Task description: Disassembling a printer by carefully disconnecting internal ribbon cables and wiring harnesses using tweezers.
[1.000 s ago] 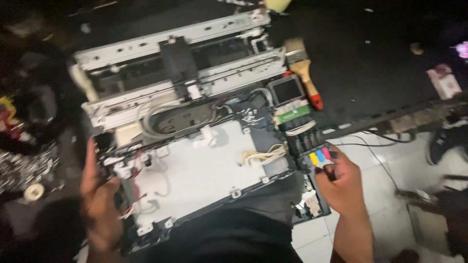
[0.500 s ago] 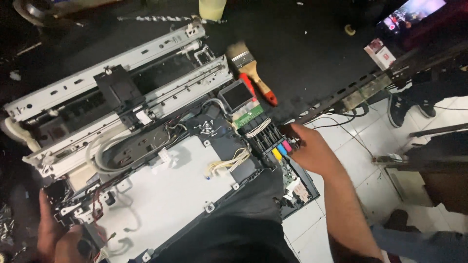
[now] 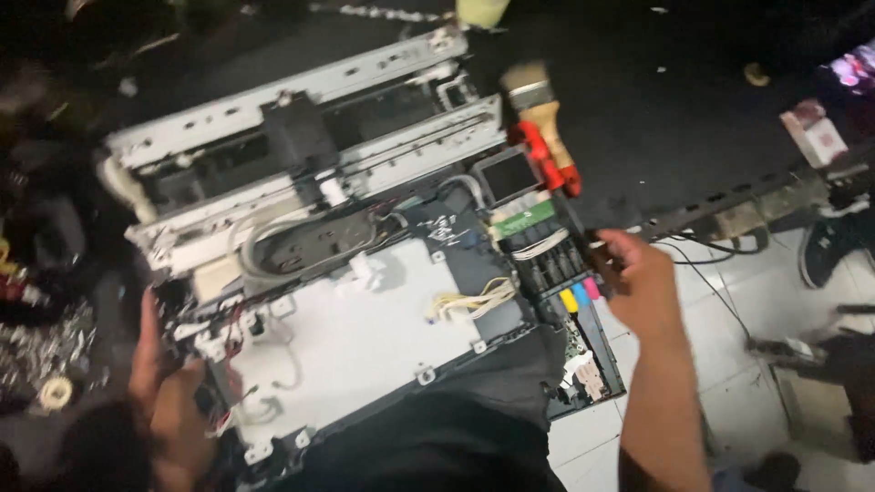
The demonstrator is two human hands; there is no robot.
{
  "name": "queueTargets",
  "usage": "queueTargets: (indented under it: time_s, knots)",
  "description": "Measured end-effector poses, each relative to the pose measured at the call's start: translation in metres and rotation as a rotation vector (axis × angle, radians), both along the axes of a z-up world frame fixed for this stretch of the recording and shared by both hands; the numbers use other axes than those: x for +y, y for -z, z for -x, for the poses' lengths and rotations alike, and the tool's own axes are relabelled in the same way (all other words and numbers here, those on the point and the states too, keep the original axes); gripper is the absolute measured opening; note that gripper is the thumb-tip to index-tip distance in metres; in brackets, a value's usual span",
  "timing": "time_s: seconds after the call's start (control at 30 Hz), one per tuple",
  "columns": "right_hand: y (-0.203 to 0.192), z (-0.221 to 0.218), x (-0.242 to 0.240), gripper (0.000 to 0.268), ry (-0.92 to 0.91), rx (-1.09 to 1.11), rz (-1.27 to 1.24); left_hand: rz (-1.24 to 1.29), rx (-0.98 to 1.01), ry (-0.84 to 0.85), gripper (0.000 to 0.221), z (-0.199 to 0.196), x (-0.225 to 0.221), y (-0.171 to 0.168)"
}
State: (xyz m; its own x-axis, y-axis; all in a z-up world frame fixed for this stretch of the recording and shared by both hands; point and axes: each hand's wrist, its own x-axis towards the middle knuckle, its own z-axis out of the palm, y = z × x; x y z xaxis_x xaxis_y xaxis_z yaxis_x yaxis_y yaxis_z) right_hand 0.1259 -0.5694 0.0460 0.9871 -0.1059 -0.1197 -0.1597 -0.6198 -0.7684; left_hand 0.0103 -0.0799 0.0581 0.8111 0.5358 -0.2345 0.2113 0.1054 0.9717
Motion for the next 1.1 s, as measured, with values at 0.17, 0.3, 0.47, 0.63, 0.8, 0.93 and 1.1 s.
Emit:
queueTargets:
  time_s: [0.17, 0.3, 0.47, 0.63, 0.8, 0.93, 1.1]
  knots:
    - [0.057, -0.057, -0.054, 0.065, -0.298, 0.008, 0.699, -0.090, -0.155, 0.087, 0.087, -0.002, 0.014, 0.004]
    - [0.041, -0.060, -0.043, 0.077, -0.367, -0.011, 0.880, -0.238, -0.103, 0.078, 0.083, 0.006, 0.019, -0.013]
    - [0.040, -0.048, -0.072, 0.036, -0.127, -0.167, 0.658, -0.168, -0.155, 0.175, 0.082, 0.004, 0.022, -0.022]
    - [0.004, -0.050, -0.010, 0.037, -0.216, 0.009, 0.913, -0.144, -0.193, 0.174, 0.082, 0.006, 0.026, -0.015]
    - [-0.010, -0.050, 0.019, 0.056, -0.207, 0.255, 0.965, -0.161, -0.236, 0.195, 0.082, 0.003, 0.023, -0.016]
    - [-0.047, -0.025, 0.037, 0.045, -0.140, 0.104, 0.791, -0.143, -0.146, 0.194, 0.083, 0.003, 0.022, -0.021]
    - [-0.089, -0.013, 0.042, 0.041, 0.036, -0.014, 0.721, -0.170, -0.106, 0.212, 0.083, 0.005, 0.020, -0.024]
